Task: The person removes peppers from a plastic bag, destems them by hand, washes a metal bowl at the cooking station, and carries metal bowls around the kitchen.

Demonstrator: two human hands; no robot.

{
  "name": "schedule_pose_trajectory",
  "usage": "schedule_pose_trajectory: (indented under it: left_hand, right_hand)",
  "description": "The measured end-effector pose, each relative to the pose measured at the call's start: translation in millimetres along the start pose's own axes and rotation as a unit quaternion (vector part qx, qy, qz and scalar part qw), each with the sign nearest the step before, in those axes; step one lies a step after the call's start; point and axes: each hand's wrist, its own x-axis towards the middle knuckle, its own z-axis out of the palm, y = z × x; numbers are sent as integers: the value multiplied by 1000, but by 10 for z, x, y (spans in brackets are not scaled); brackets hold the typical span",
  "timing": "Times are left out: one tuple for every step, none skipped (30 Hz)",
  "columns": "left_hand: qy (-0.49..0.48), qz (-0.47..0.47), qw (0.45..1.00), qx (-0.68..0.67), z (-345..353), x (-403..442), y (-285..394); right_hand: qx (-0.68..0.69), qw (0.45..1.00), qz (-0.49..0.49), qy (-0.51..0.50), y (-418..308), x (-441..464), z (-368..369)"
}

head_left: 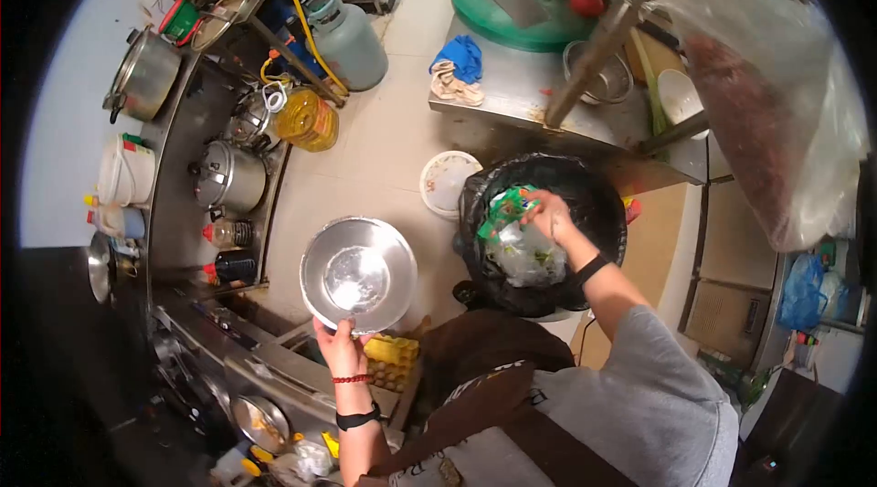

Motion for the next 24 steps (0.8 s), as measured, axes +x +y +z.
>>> schedule_pose_trajectory:
  left_hand:
    - [6,0,1000,19,-67,157,92]
    - [11,0,999,37,-119,297,173]
    - [6,7,999,42,-155,449,252]
    - [5,-3,1000,30,-246,669,280]
    - [13,-17,999,35,-303,874,329]
    - [18,-32,998,42,-315,1063,393]
    - [11,-39,999,35,-293,1258,454]
    - [-1,-43,998,34,-306,1514,481]
    - [-6,-52,998,34,-261,1731,551]
    - [-11,-62,998,33,-212,1966,624]
    - [-25,-72,996,37,-149,2190,730]
    - [-42,-75,996,39,-86,2418,827]
    - [-64,-74,995,33,57,2678,916]
    - [-80,-75,993,34,113,2897,1042]
    - [-127,-65,989,27,198,3119,1181]
    - [-142,-67,987,32,200,3337,1314]
    - [-155,-69,985,30,271,3575,1422]
    - [-168,-72,983,29,420,3760,1532]
    - [-166,-78,982,38,557,3927,1668]
    - [-174,-81,980,44,732,4074,1802]
    - [-184,-82,978,51,945,4195,1916]
    - [-196,-81,976,59,1167,4320,2012]
    - [-209,-79,971,80,1362,4496,2020]
    - [-246,-77,962,90,1609,4642,2043]
  right_hand:
    - [40,998,26,-32,-239,-72,136]
    - [79,994,51,-61,-441,-116,243]
    - [117,992,14,-51,-529,-92,335]
    - [156,987,-23,-36,-596,-63,412]
    - [195,979,-59,-16,-663,-16,465]
    - [188,980,-63,15,-778,45,484]
    - [181,980,-67,50,-904,134,469]
    - [172,978,-72,88,-1031,233,453]
    - [204,970,-56,119,-1145,332,467]
    - [218,960,-62,166,-1147,472,537]
    - [242,950,-46,193,-1285,545,560]
    - [266,938,-32,219,-1456,617,602]
    - [297,926,-18,234,-1532,768,622]
    - [332,911,1,245,-1583,833,705]
    - [359,897,39,254,-1760,903,738]
    - [386,878,59,276,-1892,983,772]
    - [405,859,86,300,-2049,1110,809]
    - [423,839,113,324,-2164,1249,805]
    - [473,807,101,339,-2168,1429,779]
    - [507,781,100,351,-2265,1564,695]
    - [530,755,85,376,-2337,1667,599]
    - [554,727,69,401,-2402,1771,481]
    - [576,686,61,441,-2477,1876,358]
    - [592,646,55,479,-2498,1992,215]
